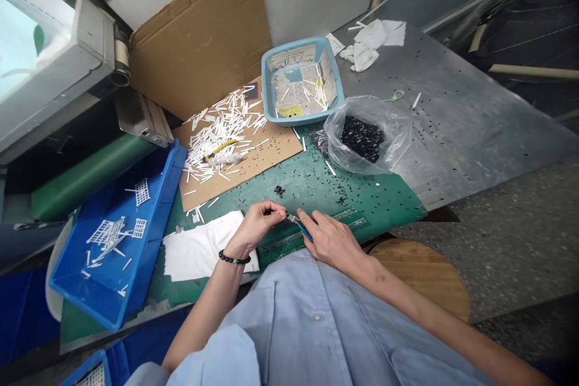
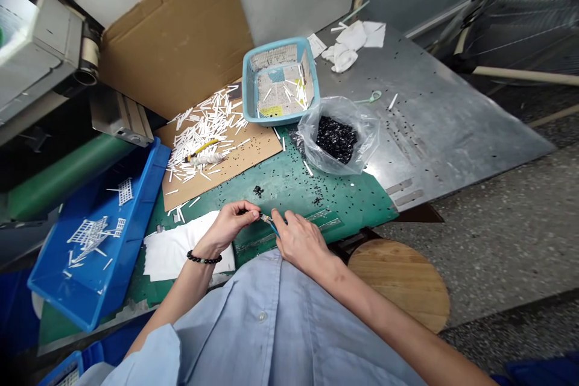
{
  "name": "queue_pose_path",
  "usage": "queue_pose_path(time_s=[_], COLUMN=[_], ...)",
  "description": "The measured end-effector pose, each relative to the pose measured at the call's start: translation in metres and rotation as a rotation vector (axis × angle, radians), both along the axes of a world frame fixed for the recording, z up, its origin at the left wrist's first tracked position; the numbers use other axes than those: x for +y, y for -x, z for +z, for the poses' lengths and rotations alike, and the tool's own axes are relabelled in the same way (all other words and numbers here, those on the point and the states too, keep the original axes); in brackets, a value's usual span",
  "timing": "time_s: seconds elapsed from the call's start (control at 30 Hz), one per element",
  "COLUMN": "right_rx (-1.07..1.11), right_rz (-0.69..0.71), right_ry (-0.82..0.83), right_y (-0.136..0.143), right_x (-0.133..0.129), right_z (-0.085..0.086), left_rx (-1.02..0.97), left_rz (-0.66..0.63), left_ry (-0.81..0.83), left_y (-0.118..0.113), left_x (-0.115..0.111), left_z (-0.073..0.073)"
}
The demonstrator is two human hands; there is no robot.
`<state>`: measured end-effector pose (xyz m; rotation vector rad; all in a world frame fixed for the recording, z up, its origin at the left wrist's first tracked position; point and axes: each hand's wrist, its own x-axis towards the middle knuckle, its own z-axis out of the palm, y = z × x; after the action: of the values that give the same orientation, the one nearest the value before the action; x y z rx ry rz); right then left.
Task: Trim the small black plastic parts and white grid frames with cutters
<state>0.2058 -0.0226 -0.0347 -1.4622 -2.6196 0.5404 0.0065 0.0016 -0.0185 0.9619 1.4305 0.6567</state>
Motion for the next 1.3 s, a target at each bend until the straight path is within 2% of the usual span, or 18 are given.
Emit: queue_pose_path(time_s=[0.2,0.4,0.53,0.57,0.63,0.7,0.8,0.87,0.97,1.07,1.13,1.23,1.3], right_rx=[0.028,0.397,0.517,0.53,0.546,0.558,0.57,0.574,0.587,0.595,0.593,0.587,0.587], right_rz=[-0.011,-0.148,-0.264,-0.282,-0.306,-0.315,-0.323,-0.328,-0.333,-0.334,-0.332,-0.324,-0.312], right_ry=[0.103,0.164,0.282,0.311,0.362,0.391,0.405,0.408,0.403,0.395,0.387,0.358,0.325], right_y=[0.002,-0.001,-0.003,-0.004,-0.003,-0.003,-0.002,-0.002,-0.002,-0.002,-0.003,-0.004,-0.004], right_x=[0.0,-0.001,0.0,0.001,0.001,0.001,0.001,0.001,0.001,0.001,0.001,0.0,-0.001], right_z=[-0.008,-0.02,-0.02,-0.019,-0.018,-0.017,-0.017,-0.018,-0.018,-0.018,-0.017,-0.017,-0.018], left_rx=[-0.02,-0.335,-0.514,-0.481,-0.27,0.081,0.56,0.72,0.782,0.733,0.627,0.275,0.004], left_rz=[0.0,0.172,0.272,0.284,0.288,0.241,0.078,-0.027,-0.103,-0.07,0.026,0.202,0.276], left_ry=[0.018,0.103,0.148,0.134,0.049,-0.108,-0.305,-0.365,-0.421,-0.368,-0.31,-0.202,-0.12], left_y=[0.0,0.007,0.013,0.013,0.012,0.01,0.007,0.006,0.005,0.006,0.008,0.011,0.012], left_x=[-0.002,0.001,0.01,0.014,0.022,0.029,0.036,0.037,0.038,0.04,0.041,0.041,0.038], left_z=[-0.001,-0.008,-0.011,-0.013,-0.017,-0.022,-0.027,-0.029,-0.028,-0.028,-0.029,-0.027,-0.023])
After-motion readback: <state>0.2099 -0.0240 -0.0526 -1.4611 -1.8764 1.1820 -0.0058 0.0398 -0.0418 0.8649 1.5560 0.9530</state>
